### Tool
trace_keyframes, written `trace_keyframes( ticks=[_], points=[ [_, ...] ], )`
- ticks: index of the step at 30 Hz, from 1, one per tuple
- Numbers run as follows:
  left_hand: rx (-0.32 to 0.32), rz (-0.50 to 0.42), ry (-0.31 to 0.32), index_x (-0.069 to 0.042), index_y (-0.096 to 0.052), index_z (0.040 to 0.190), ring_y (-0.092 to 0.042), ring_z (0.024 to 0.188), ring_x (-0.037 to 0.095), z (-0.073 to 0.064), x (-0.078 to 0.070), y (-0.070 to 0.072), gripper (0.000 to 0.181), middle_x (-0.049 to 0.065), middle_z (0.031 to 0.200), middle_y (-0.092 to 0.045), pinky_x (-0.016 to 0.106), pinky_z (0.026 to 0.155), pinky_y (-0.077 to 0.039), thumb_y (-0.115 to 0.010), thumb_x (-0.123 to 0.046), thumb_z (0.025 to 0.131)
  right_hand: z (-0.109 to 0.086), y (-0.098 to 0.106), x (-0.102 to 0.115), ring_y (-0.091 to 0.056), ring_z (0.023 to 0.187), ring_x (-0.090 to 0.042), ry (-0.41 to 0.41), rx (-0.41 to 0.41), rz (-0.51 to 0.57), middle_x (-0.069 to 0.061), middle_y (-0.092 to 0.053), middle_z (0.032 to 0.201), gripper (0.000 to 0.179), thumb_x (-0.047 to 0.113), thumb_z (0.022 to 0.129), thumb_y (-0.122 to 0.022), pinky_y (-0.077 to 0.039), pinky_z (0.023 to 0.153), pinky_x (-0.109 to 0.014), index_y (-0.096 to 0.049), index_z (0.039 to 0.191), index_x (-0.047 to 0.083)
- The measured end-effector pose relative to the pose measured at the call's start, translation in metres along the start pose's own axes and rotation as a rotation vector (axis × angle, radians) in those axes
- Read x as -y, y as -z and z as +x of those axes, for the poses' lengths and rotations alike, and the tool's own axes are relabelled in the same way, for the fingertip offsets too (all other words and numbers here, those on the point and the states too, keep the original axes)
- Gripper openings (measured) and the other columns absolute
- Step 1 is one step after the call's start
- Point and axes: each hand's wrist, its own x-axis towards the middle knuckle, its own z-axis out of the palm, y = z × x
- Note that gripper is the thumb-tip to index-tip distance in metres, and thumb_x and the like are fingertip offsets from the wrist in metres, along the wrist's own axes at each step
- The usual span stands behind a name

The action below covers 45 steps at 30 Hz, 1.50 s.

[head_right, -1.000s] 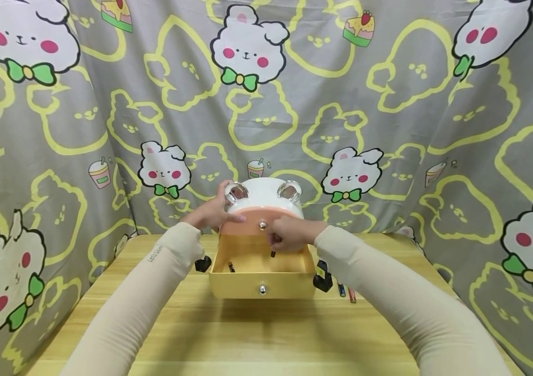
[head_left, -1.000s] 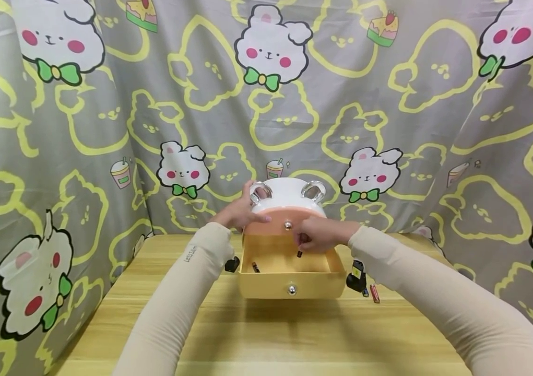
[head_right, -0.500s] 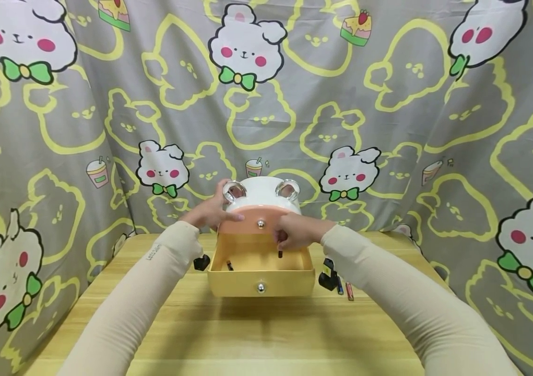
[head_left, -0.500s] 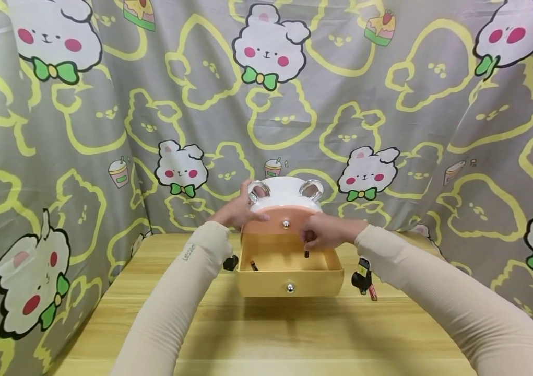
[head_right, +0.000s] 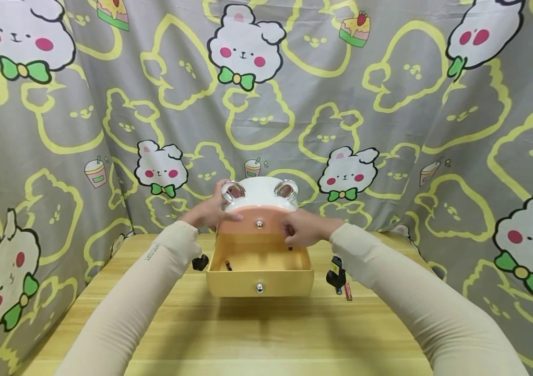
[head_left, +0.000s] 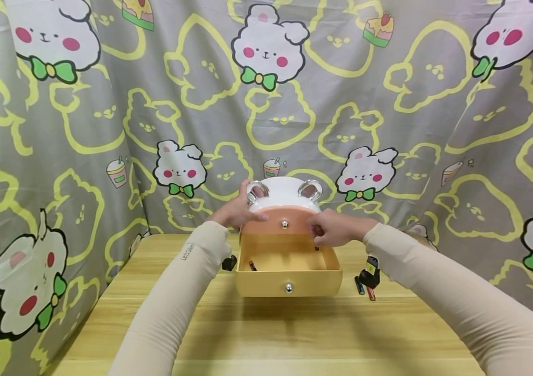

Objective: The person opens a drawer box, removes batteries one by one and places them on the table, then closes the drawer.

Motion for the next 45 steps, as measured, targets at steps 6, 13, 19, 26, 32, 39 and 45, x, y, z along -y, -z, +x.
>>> trace_keyframes(
  ticks=[6, 13, 19, 26, 32, 39, 45],
  points=[
    [0.000, -0.010, 0.010, -0.029, 0.007, 0.149, -0.050, 0.110, 0.040, 0.000, -0.001, 0.000, 0.116, 0.032, 0.131, -0.040, 0.047, 0.102, -0.038, -0.084, -0.028, 0.077, -0.005, 0.004, -0.004, -0.045, 0.058, -0.009, 0.008, -0.013, 0.009, 0.006, -0.049, 0.065, 0.005, 0.006, 0.075, -0.062, -0.040, 0.055, -0.026, -0.058, 0.077, 0.010],
    [-0.010, -0.022, 0.030, -0.029, 0.010, 0.150, -0.043, 0.122, 0.039, 0.000, -0.003, 0.001, 0.118, 0.031, 0.144, -0.030, 0.048, 0.109, -0.029, -0.083, -0.026, 0.078, -0.009, 0.007, -0.007, -0.051, 0.065, -0.011, -0.017, -0.009, 0.001, 0.006, -0.056, 0.072, 0.007, 0.004, 0.078, -0.063, -0.046, 0.059, -0.028, -0.064, 0.085, 0.007],
    [-0.002, -0.049, 0.036, -0.030, 0.009, 0.150, -0.044, 0.120, 0.040, 0.000, -0.003, 0.001, 0.117, 0.031, 0.143, -0.029, 0.049, 0.104, -0.036, -0.083, -0.024, 0.078, -0.014, 0.007, -0.010, -0.056, 0.060, -0.010, -0.052, -0.008, 0.059, 0.003, -0.059, 0.075, 0.013, 0.001, 0.080, -0.061, -0.051, 0.057, -0.027, -0.064, 0.092, 0.004],
    [0.000, -0.062, 0.026, -0.030, 0.009, 0.149, -0.045, 0.117, 0.039, 0.000, -0.002, 0.001, 0.116, 0.033, 0.142, -0.029, 0.048, 0.103, -0.037, -0.083, -0.023, 0.079, -0.019, 0.007, -0.015, -0.058, 0.055, -0.009, -0.076, -0.035, 0.097, 0.000, -0.061, 0.077, 0.018, -0.003, 0.079, -0.057, -0.052, 0.054, -0.026, -0.063, 0.094, 0.006],
    [-0.002, -0.055, 0.035, -0.032, 0.008, 0.149, -0.051, 0.109, 0.039, 0.001, -0.001, -0.001, 0.116, 0.033, 0.135, -0.036, 0.047, 0.093, -0.046, -0.083, -0.025, 0.078, -0.026, 0.007, -0.020, -0.059, 0.056, -0.010, -0.090, -0.041, 0.134, 0.000, -0.061, 0.076, 0.016, -0.003, 0.081, -0.057, -0.052, 0.053, -0.027, -0.062, 0.094, 0.004],
    [-0.001, -0.020, 0.024, -0.032, 0.009, 0.149, -0.054, 0.102, 0.039, 0.000, 0.001, 0.000, 0.117, 0.034, 0.125, -0.044, 0.045, 0.088, -0.048, -0.084, -0.029, 0.077, -0.035, 0.001, -0.029, -0.058, 0.055, -0.011, -0.097, -0.055, 0.167, 0.000, -0.058, 0.074, 0.016, -0.004, 0.081, -0.056, -0.050, 0.051, -0.028, -0.058, 0.093, 0.006],
    [0.000, -0.050, 0.038, -0.033, 0.009, 0.149, -0.054, 0.104, 0.040, -0.001, 0.000, -0.002, 0.117, 0.032, 0.130, -0.041, 0.048, 0.091, -0.047, -0.083, -0.027, 0.078, -0.041, -0.004, -0.036, -0.058, 0.055, -0.013, -0.102, -0.072, 0.222, -0.002, -0.058, 0.072, 0.016, -0.006, 0.081, -0.053, -0.051, 0.050, -0.029, -0.055, 0.091, 0.006]
  ],
)
